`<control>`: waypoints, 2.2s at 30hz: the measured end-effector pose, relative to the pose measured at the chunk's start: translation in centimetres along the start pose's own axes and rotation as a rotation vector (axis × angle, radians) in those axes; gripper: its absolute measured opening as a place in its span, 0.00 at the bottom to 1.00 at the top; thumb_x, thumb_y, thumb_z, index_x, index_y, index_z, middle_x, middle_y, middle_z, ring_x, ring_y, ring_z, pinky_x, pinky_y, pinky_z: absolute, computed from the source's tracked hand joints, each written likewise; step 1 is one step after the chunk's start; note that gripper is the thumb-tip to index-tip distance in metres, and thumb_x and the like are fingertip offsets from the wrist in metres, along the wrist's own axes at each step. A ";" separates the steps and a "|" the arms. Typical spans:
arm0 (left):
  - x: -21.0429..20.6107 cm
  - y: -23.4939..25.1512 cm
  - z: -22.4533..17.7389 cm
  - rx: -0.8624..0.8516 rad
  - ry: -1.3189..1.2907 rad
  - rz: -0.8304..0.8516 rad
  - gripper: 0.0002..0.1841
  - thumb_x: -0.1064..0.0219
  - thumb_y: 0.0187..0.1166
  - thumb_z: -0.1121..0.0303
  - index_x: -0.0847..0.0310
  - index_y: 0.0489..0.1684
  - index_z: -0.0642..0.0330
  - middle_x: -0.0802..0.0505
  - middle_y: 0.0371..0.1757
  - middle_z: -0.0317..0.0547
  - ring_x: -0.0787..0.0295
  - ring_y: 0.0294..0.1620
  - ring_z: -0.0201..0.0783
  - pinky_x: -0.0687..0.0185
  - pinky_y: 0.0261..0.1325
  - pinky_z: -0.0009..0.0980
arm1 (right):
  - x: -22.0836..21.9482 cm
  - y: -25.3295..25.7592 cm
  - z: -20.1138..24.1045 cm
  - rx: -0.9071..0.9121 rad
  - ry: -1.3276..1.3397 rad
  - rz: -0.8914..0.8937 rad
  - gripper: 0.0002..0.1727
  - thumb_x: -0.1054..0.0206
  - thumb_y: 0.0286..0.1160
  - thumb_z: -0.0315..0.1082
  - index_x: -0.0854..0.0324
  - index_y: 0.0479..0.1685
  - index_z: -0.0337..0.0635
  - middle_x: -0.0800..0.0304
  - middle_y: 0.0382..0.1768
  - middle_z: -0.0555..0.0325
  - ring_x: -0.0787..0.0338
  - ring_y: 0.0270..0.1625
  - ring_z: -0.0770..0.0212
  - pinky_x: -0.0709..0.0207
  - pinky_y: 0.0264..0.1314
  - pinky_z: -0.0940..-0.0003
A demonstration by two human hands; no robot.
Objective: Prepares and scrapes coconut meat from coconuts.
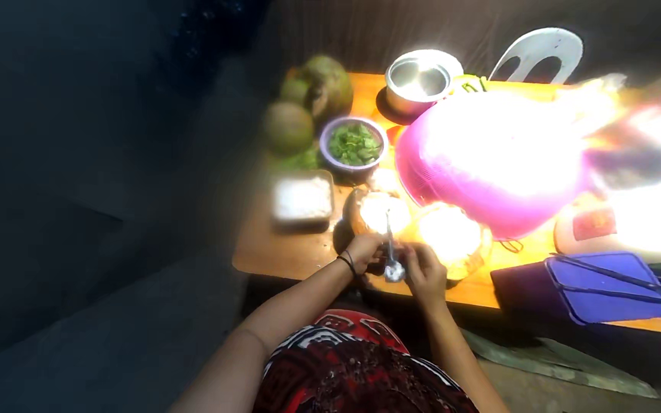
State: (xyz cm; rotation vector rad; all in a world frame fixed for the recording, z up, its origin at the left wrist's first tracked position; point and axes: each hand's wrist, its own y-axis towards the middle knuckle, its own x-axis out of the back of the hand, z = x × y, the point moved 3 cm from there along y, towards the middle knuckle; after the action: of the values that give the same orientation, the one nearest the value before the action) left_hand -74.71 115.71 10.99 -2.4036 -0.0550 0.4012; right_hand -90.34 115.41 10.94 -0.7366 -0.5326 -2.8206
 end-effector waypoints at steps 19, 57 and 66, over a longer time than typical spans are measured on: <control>5.3 1.4 -2.0 -0.555 0.415 -0.125 0.18 0.46 0.92 0.64 0.10 0.54 0.66 0.06 0.51 0.53 0.10 0.52 0.40 0.17 0.62 0.44 | 0.9 4.7 0.3 -0.058 0.268 -0.211 0.24 0.36 0.82 0.26 0.30 0.75 0.24 0.10 0.61 0.52 0.10 0.62 0.71 0.17 0.71 0.71; 8.3 9.4 -3.8 -0.421 0.515 -0.357 0.33 0.48 0.94 0.55 0.52 0.94 0.57 0.28 0.86 0.62 0.27 0.83 0.54 0.34 0.83 0.54 | -4.3 16.0 -4.3 -0.016 -0.705 0.635 0.23 0.44 0.86 0.23 0.14 0.73 0.50 0.12 0.62 0.35 0.11 0.59 0.29 0.21 0.57 0.31; 8.1 9.4 -4.0 -0.413 0.542 -0.384 0.33 0.49 0.94 0.53 0.51 0.94 0.56 0.26 0.84 0.62 0.24 0.80 0.56 0.31 0.81 0.55 | -2.8 16.3 -4.2 -0.200 -0.779 0.697 0.21 0.46 0.88 0.26 0.15 0.73 0.48 0.12 0.63 0.34 0.11 0.60 0.29 0.23 0.59 0.29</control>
State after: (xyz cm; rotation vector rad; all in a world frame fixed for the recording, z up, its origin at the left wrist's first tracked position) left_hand -66.44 107.19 5.55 -2.7379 -0.3782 -0.4845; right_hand -85.59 98.99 10.95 -1.6799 -0.0394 -1.8898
